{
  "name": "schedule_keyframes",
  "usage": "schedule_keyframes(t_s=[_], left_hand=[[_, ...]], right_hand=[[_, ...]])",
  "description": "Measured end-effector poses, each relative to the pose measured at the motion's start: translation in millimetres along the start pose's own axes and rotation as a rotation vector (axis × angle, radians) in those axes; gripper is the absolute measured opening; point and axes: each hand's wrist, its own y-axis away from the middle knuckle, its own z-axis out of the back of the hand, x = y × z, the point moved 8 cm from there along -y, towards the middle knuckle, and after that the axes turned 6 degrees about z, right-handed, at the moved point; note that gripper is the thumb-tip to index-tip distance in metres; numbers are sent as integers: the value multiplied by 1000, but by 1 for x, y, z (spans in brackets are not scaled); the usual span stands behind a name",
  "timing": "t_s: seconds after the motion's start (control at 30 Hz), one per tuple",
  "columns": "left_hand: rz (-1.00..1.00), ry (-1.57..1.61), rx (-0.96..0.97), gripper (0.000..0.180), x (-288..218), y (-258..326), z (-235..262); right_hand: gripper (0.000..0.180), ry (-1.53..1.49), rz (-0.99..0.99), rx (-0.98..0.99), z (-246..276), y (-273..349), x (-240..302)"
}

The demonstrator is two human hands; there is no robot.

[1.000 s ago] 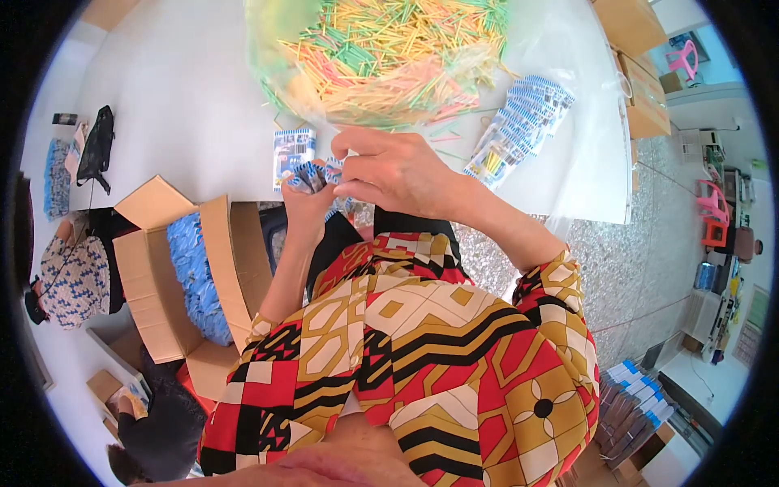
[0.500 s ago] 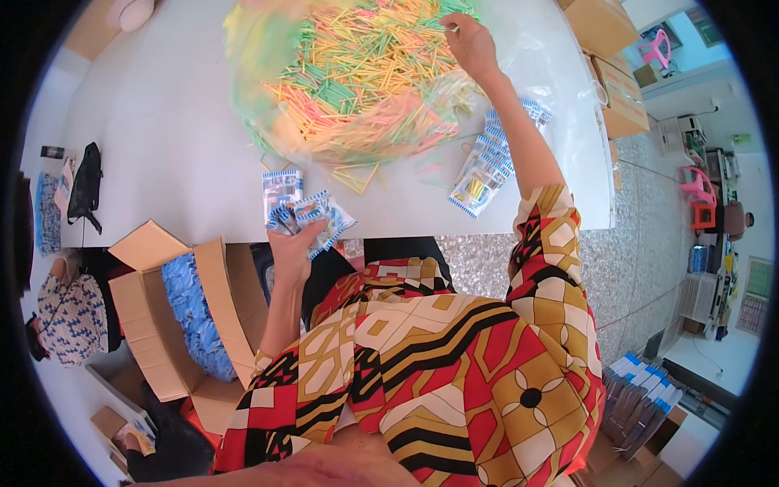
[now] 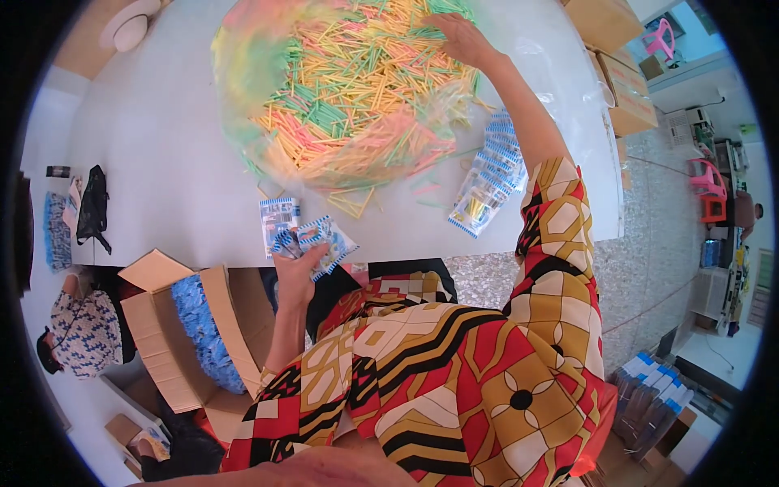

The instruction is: Packaging colorful plastic straws into individual plastic bags at a factory workstation.

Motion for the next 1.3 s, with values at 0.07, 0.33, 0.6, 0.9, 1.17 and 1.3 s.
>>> schedule_keyframes(t_s=[0.07, 0.33, 0.6, 0.9, 1.17, 1.3], left_hand=[[-6, -5, 2, 35, 1, -7, -6], [9, -22, 24, 34, 10, -29, -26], [10, 17, 16, 32, 12, -38, -38], [6, -38, 61, 29, 12, -39, -37], [22, -12, 33, 31, 12, -33, -26], [26, -4, 47, 34, 12, -32, -29]], right_hand=[[60, 4, 16, 4, -1, -5, -6], [42, -49, 36, -99, -5, -20, -22], [44, -172, 38, 69, -15, -37, -34], [38, 68, 105, 187, -32, -51, -20], [38, 85, 70, 86, -8, -49, 14], [30, -203, -187, -78, 13, -34, -8]])
